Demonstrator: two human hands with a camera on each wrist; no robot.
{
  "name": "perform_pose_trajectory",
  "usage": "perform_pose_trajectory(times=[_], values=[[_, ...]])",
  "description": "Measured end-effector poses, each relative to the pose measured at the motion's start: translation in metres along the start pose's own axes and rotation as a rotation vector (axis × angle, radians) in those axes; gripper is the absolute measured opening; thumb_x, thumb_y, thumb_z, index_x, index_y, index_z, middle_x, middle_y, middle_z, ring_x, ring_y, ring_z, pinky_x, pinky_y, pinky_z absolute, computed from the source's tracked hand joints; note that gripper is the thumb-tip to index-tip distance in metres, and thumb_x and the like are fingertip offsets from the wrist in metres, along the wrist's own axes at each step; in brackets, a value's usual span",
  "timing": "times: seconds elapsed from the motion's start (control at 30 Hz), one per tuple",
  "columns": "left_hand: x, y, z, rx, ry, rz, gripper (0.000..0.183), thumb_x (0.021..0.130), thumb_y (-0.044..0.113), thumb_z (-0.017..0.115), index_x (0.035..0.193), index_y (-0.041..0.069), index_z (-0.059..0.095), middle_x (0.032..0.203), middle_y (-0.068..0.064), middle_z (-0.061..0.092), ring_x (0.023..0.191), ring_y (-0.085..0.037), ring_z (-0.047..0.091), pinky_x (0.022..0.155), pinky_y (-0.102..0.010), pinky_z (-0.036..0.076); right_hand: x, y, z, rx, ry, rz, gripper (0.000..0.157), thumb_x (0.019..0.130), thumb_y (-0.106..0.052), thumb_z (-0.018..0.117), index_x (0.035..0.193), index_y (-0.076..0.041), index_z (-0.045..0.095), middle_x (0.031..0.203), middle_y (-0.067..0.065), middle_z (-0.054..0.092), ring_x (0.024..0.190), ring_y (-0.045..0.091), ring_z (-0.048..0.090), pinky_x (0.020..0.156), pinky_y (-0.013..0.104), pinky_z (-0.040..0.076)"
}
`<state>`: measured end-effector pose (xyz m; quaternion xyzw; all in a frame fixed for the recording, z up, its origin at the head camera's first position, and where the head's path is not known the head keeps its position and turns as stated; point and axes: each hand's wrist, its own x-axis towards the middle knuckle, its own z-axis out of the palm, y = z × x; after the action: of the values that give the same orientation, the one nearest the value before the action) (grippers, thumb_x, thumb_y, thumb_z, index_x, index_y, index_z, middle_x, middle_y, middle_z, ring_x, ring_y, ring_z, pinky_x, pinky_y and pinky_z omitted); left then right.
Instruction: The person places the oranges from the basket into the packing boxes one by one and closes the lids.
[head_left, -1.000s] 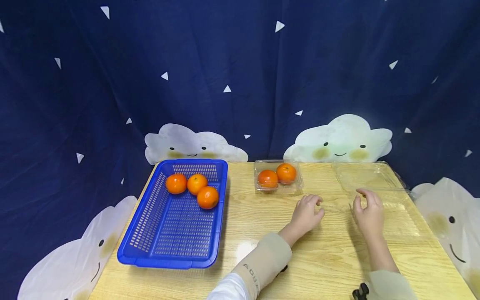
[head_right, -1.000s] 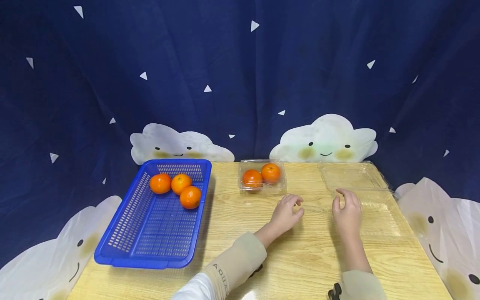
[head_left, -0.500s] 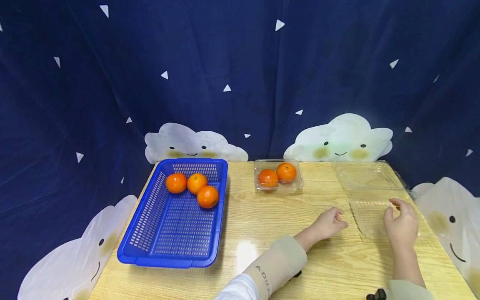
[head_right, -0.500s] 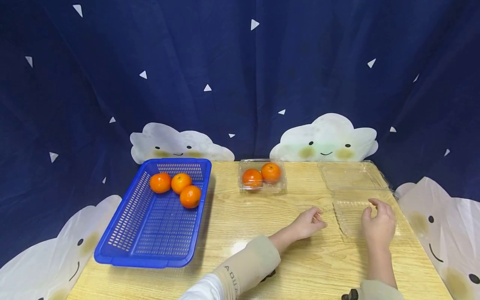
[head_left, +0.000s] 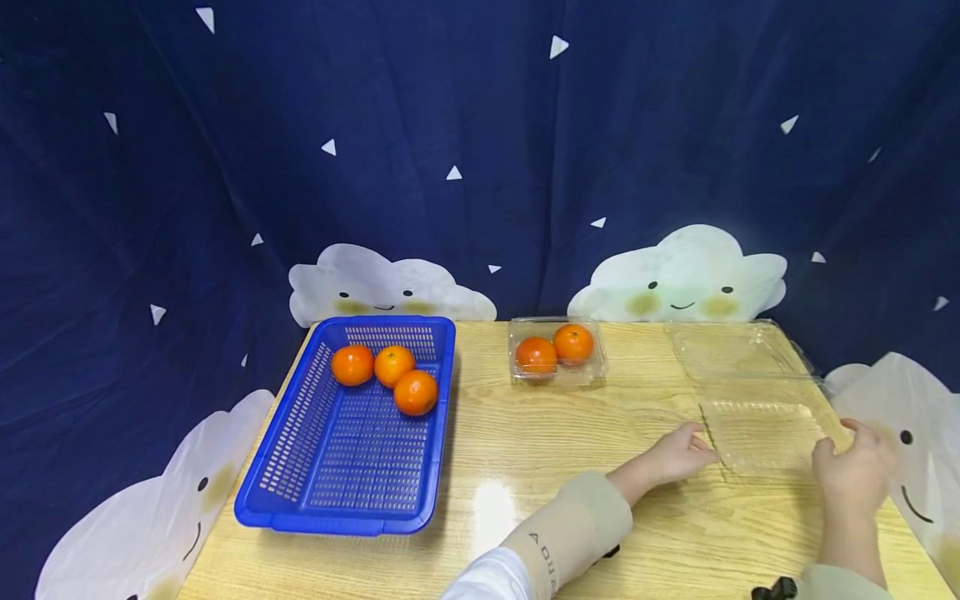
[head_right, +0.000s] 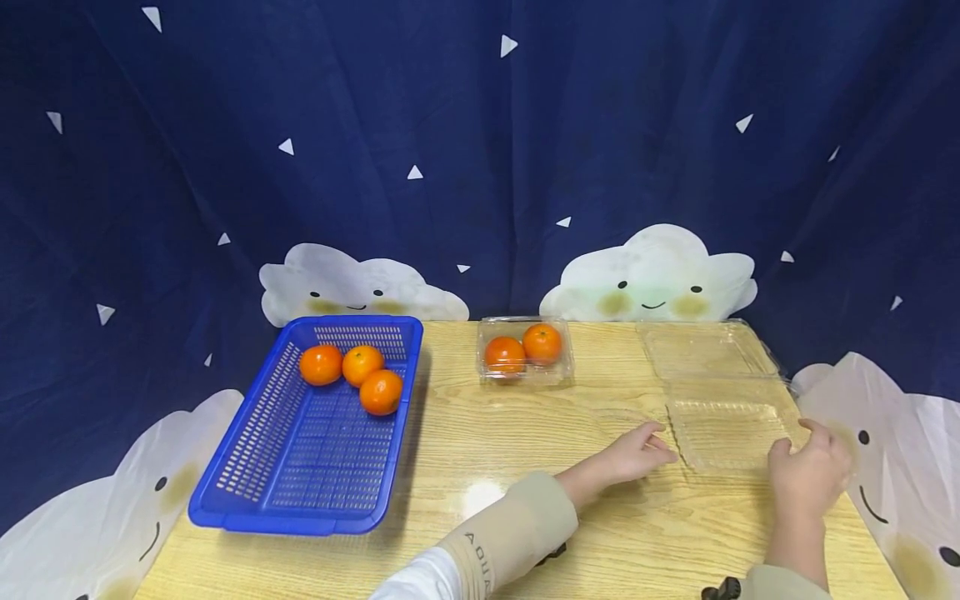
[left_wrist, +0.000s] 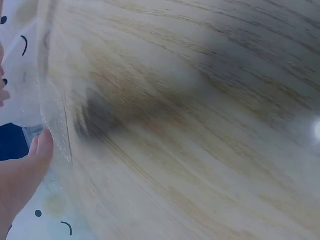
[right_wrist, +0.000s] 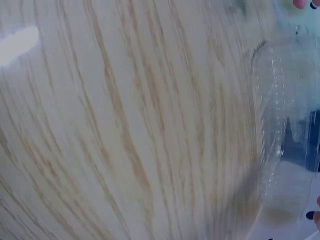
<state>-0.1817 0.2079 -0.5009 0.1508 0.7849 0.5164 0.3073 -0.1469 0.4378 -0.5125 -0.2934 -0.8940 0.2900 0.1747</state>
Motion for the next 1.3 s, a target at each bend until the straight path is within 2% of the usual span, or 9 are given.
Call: perform_pose_trajectory(times=[0.1,0.3,0.57,0.8,0.93,1.13,1.3], values=[[-0.001,0.003,0.001,-0.029,-0.016,-0.004,0.051,0.091,0.030,0.054,0.137,0.018,0.036,0.112,0.008,0.055,0.095,-0.008,0.056,0.076,-0.024,0.047,0.002,0.005,-0.002,-0.021,-0.048,0.045,0.053,0.085,-0.009,0.037,0.135,0.008,0.029,0.139,0.033,0.022,0.131,0.047,0.012,0.106,0.054,0.009],[-0.001,0.008,0.005,-0.120,-0.035,-0.024,0.055,0.089,0.030,0.055,0.139,0.020,0.035,0.123,0.008,0.052,0.100,-0.011,0.056,0.081,-0.027,0.047,0.007,0.013,-0.003,-0.021,-0.049,0.100,0.059,0.081,-0.006,0.035,0.138,0.005,0.026,0.141,0.033,0.020,0.130,0.050,0.014,0.105,0.055,0.010],[0.000,0.011,0.010,-0.145,-0.033,-0.033,0.052,0.089,0.030,0.055,0.137,0.027,0.037,0.126,0.007,0.050,0.109,-0.010,0.051,0.084,-0.028,0.045,0.007,0.016,-0.003,-0.013,-0.111,0.135,0.071,0.074,-0.001,0.041,0.141,0.004,0.019,0.145,0.030,0.012,0.132,0.049,0.008,0.107,0.052,0.007],[0.002,0.011,0.014,-0.221,-0.027,-0.051,0.052,0.088,0.025,0.057,0.136,0.024,0.039,0.126,0.006,0.052,0.100,-0.012,0.058,0.086,-0.028,0.045,0.007,0.016,-0.002,-0.050,-0.152,0.178,0.076,0.073,0.000,0.045,0.143,0.001,0.015,0.145,0.031,0.009,0.132,0.049,0.004,0.107,0.054,0.006],[0.002,0.010,0.015,-0.238,-0.027,-0.061,0.052,0.087,0.025,0.057,0.136,0.024,0.039,0.125,0.006,0.053,0.101,-0.013,0.058,0.088,-0.028,0.044,0.007,0.018,0.000,-0.055,-0.164,0.186,0.078,0.073,-0.001,0.047,0.144,0.000,0.014,0.144,0.032,0.007,0.132,0.049,0.002,0.106,0.056,0.006],[-0.001,0.011,0.017,-0.180,0.005,-0.048,0.055,0.086,0.029,0.060,0.136,0.022,0.039,0.117,0.008,0.055,0.096,-0.007,0.056,0.085,-0.027,0.044,0.006,0.017,0.002,-0.080,-0.137,0.162,0.075,0.074,-0.004,0.048,0.142,0.001,0.017,0.142,0.032,0.013,0.130,0.051,0.007,0.103,0.059,0.006],[-0.004,0.009,0.019,-0.163,0.065,-0.060,0.055,0.085,0.028,0.060,0.135,0.018,0.040,0.113,0.007,0.057,0.080,-0.006,0.057,0.076,-0.024,0.047,0.002,0.014,0.003,-0.097,-0.143,0.166,0.072,0.076,-0.008,0.050,0.141,0.001,0.020,0.141,0.034,0.013,0.129,0.052,0.009,0.101,0.060,0.008]])
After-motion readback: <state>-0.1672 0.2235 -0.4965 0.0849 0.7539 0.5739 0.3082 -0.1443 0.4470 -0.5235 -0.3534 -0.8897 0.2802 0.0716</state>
